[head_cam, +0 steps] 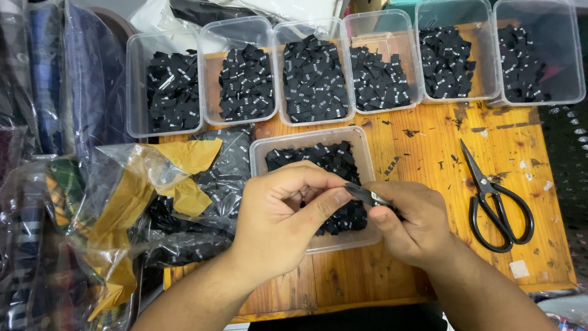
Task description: Using hand nippers to trim excess material from small black plastic components at a workbench.
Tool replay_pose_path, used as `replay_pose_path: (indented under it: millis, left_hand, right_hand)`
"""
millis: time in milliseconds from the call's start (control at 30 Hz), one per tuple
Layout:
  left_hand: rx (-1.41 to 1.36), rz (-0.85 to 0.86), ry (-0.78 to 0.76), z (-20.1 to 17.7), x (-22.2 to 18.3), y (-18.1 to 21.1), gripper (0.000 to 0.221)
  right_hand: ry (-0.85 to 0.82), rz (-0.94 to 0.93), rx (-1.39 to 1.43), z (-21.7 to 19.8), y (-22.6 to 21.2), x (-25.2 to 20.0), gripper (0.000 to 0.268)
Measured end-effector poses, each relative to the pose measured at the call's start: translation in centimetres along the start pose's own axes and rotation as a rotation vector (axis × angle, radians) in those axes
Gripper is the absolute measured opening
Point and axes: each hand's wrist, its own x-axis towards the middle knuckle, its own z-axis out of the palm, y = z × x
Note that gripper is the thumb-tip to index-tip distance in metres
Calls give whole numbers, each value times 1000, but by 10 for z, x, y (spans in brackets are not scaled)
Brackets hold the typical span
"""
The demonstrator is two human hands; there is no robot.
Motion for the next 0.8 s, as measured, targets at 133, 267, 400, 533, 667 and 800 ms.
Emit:
replay_pose_path:
  millis: [133,267,400,533,667,800]
  left_hand:
    - [-5,-7,-8,-1,0,0,3]
    - [-30,-33,-16,-1,0,3,4]
    - [-56,-13,-31,-1,1,6,6]
    - [-101,-25,-21,-1,1,6,10]
    - [-67,-35,-30,-1,1,4,17]
    - [174,57,-9,2,-2,2,29]
  right_hand:
    - [0,-22,14,0,1,0,46]
    - [15,5,-20,0,4,-4,45]
    - [54,93,11,2,6,-11,49]
    - [91,193,10,3,13,-19,53]
    - [147,249,168,7,19,-22,50]
    - [203,154,470,7,18,-12,50]
